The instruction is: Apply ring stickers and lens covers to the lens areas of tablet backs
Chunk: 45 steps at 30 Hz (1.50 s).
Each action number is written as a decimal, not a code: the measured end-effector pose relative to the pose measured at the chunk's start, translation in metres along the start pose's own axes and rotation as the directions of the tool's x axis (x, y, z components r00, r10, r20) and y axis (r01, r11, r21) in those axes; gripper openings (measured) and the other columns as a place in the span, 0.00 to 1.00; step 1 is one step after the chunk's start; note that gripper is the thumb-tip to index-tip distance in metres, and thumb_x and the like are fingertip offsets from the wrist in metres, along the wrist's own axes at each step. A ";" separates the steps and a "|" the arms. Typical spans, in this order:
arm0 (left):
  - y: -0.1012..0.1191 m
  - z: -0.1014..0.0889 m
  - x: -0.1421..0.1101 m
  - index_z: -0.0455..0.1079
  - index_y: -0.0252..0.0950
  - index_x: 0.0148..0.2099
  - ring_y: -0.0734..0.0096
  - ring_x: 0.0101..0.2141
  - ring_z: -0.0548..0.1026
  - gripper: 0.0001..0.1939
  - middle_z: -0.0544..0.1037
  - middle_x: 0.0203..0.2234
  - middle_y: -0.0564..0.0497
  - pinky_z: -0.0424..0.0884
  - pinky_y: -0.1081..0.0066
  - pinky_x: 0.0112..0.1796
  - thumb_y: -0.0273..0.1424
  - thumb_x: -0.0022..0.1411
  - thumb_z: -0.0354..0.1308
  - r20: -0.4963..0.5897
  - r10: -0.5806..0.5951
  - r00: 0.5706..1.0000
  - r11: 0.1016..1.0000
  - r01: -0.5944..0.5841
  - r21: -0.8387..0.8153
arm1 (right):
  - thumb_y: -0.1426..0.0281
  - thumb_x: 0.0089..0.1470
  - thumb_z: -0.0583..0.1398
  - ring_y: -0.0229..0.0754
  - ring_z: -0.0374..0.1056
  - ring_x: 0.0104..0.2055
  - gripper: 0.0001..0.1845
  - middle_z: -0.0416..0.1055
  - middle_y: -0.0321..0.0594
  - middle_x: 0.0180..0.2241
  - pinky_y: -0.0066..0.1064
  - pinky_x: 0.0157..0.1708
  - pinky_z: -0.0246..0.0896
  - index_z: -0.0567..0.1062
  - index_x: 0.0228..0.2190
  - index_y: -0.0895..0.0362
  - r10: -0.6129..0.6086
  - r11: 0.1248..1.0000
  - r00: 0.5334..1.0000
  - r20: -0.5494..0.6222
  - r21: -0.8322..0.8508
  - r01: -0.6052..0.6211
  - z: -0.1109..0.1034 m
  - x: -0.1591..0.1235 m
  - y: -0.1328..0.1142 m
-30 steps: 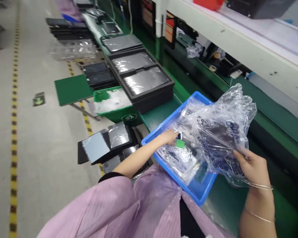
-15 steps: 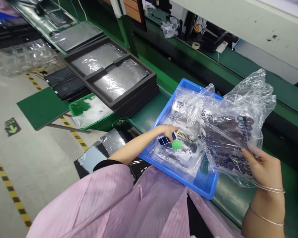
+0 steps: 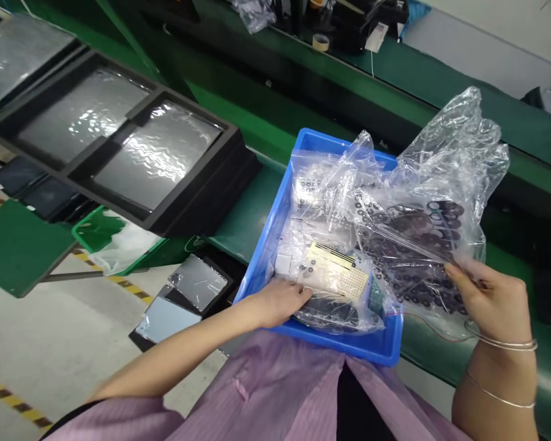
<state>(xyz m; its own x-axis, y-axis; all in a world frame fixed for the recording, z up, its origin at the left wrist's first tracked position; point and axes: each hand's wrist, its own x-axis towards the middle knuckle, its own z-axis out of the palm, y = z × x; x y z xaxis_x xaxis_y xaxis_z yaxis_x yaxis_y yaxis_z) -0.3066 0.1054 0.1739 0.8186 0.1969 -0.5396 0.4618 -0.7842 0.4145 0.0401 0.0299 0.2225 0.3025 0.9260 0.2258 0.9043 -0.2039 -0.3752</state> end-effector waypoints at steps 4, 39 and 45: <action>-0.004 0.004 0.002 0.64 0.31 0.47 0.53 0.39 0.76 0.17 0.76 0.40 0.39 0.71 0.60 0.39 0.17 0.54 0.51 -0.016 0.033 0.999 0.999 -0.033 0.001 | 0.62 0.51 0.60 0.33 0.53 0.15 0.15 0.60 0.32 0.13 0.24 0.17 0.50 0.80 0.28 0.61 -0.091 0.996 0.996 0.014 0.025 0.091 0.000 0.006 -0.009; -0.001 -0.006 -0.006 0.52 0.38 0.63 0.35 0.62 0.48 0.29 0.51 0.62 0.31 0.55 0.35 0.53 0.26 0.61 0.56 -0.567 -0.094 0.818 0.987 0.152 0.056 | 0.63 0.63 0.50 0.43 0.72 0.39 0.18 0.76 0.43 0.37 0.32 0.40 0.66 0.77 0.39 0.58 -0.274 0.961 0.742 0.612 0.158 0.225 0.082 -0.024 -0.075; 0.000 0.014 -0.006 0.59 0.35 0.58 0.43 0.54 0.63 0.26 0.63 0.56 0.35 0.66 0.46 0.49 0.32 0.59 0.61 -0.427 -0.097 0.899 0.995 0.092 -0.031 | 0.63 0.59 0.54 0.53 0.65 0.50 0.24 0.68 0.51 0.51 0.44 0.46 0.64 0.67 0.54 0.60 -0.217 0.974 0.839 0.500 0.049 0.223 0.101 -0.012 -0.066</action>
<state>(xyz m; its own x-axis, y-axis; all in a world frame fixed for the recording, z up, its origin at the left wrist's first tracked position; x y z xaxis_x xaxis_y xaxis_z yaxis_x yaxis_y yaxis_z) -0.3158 0.0963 0.1670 0.8371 0.5041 -0.2124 0.5458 -0.7441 0.3853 -0.0536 0.0643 0.1532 -0.0929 0.9795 -0.1785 0.9331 0.0231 -0.3589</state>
